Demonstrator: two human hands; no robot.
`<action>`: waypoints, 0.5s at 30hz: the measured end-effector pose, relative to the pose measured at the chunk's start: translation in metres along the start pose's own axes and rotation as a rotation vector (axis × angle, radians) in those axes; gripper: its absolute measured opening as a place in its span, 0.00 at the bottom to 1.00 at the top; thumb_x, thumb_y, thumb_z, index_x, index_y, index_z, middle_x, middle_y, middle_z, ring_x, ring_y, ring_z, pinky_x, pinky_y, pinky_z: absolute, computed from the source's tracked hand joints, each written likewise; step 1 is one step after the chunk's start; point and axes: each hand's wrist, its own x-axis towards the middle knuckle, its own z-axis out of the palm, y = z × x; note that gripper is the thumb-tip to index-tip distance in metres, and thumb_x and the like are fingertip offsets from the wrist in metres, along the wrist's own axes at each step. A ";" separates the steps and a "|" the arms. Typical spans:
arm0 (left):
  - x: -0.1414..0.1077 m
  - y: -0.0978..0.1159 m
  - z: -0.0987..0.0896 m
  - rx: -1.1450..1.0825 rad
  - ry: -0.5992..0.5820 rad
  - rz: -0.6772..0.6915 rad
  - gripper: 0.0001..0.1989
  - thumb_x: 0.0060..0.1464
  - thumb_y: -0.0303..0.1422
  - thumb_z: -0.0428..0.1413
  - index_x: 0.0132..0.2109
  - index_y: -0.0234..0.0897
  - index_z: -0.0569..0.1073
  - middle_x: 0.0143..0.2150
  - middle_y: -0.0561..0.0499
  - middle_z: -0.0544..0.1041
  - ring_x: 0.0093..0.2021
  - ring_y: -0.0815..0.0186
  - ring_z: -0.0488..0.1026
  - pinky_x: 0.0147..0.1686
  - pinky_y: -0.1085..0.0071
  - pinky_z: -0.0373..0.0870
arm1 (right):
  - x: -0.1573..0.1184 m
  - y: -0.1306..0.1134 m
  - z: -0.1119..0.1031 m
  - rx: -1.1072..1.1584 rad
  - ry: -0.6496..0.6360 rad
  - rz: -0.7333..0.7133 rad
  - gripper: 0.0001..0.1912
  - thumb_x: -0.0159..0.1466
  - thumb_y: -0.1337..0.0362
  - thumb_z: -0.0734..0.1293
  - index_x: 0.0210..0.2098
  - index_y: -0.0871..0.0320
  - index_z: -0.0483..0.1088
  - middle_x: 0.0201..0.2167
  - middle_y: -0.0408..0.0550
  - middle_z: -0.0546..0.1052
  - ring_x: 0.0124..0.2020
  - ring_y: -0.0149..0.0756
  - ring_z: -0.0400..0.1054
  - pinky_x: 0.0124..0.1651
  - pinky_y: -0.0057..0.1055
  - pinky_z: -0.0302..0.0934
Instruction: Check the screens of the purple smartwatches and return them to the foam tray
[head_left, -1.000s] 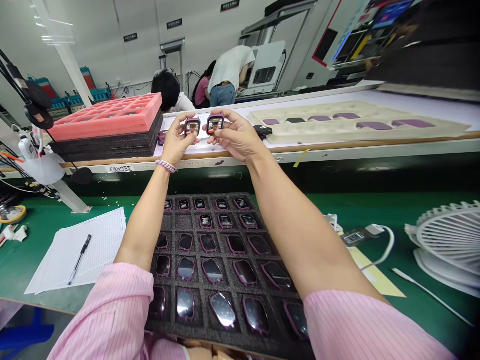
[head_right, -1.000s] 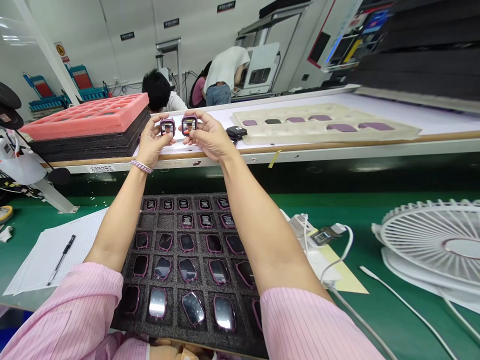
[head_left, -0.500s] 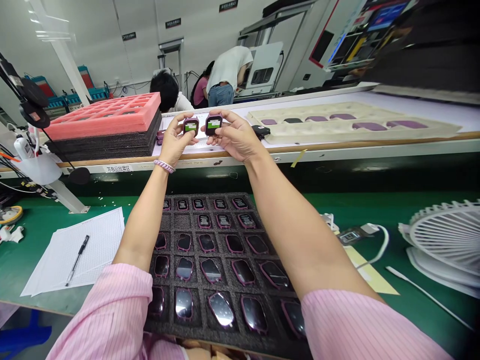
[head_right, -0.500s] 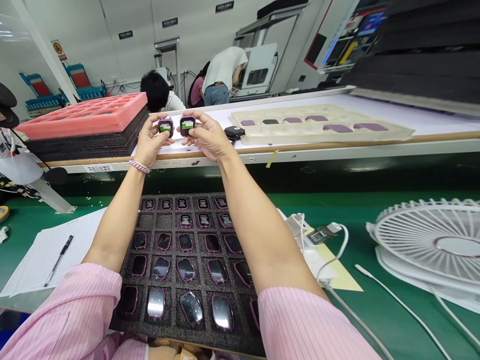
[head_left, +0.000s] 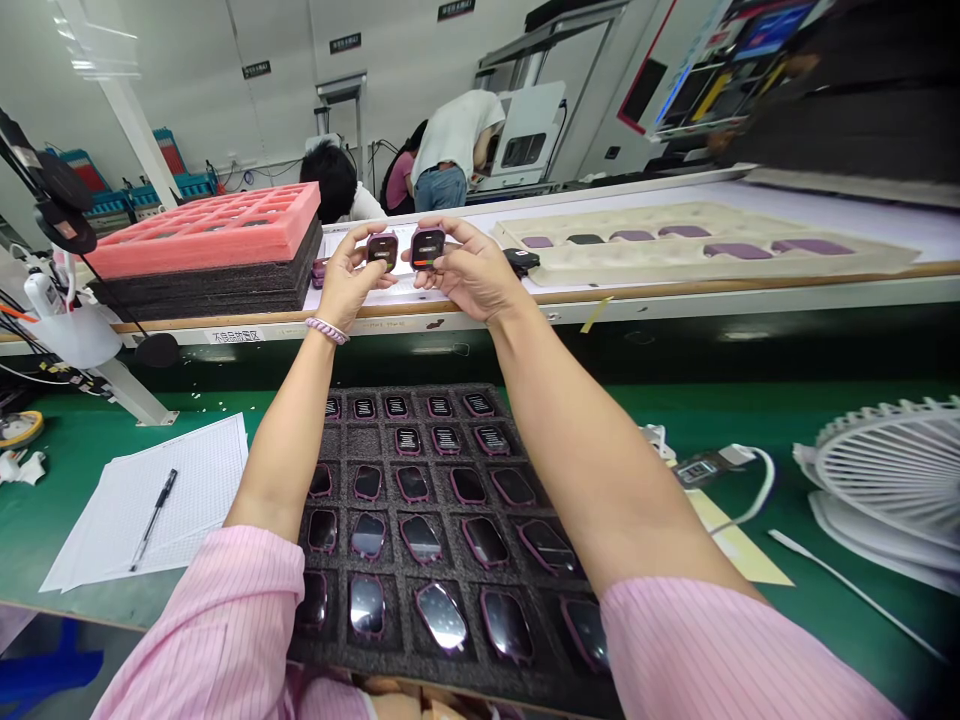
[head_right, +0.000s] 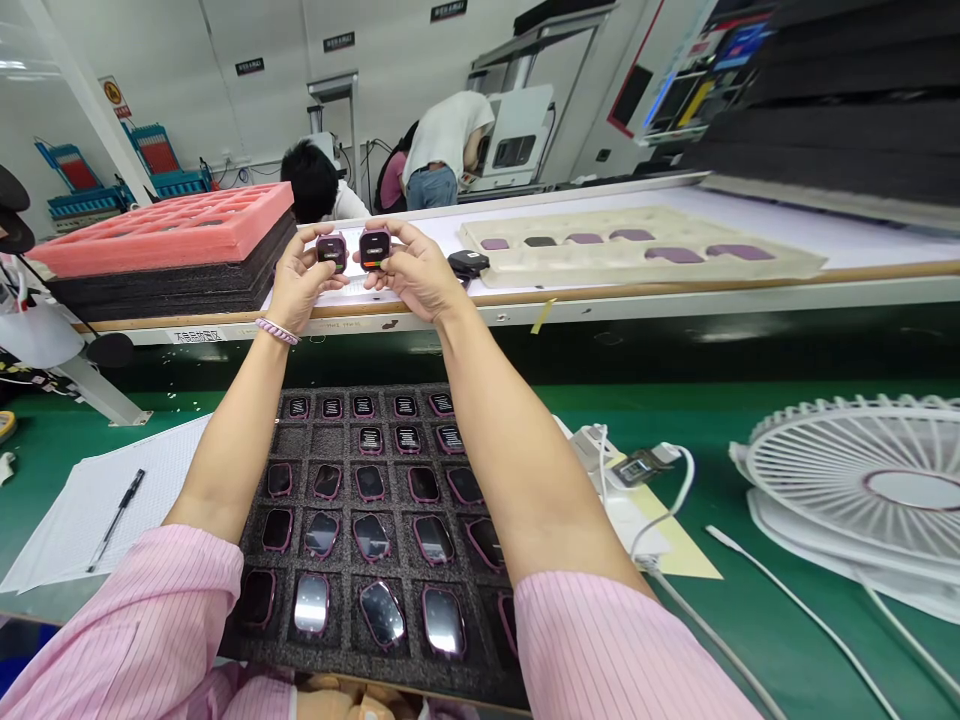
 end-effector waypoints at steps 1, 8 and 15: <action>0.000 0.000 0.000 -0.005 -0.003 -0.002 0.24 0.56 0.24 0.55 0.59 0.39 0.67 0.48 0.49 0.80 0.29 0.74 0.78 0.35 0.76 0.76 | 0.000 0.001 0.000 -0.008 0.005 0.004 0.24 0.55 0.66 0.72 0.52 0.52 0.70 0.37 0.42 0.78 0.28 0.31 0.72 0.33 0.30 0.72; -0.001 0.002 0.001 0.002 -0.002 0.001 0.21 0.60 0.29 0.56 0.60 0.40 0.69 0.49 0.47 0.81 0.29 0.72 0.78 0.35 0.74 0.77 | -0.002 -0.002 0.003 -0.024 0.049 -0.008 0.25 0.55 0.59 0.79 0.49 0.51 0.70 0.37 0.44 0.78 0.31 0.33 0.71 0.29 0.27 0.66; 0.003 0.000 0.003 -0.031 0.025 -0.060 0.24 0.57 0.25 0.53 0.60 0.40 0.70 0.45 0.50 0.79 0.29 0.73 0.78 0.36 0.75 0.77 | 0.000 -0.005 0.011 -0.085 0.091 0.088 0.24 0.55 0.65 0.73 0.51 0.50 0.68 0.39 0.43 0.78 0.29 0.33 0.69 0.34 0.32 0.70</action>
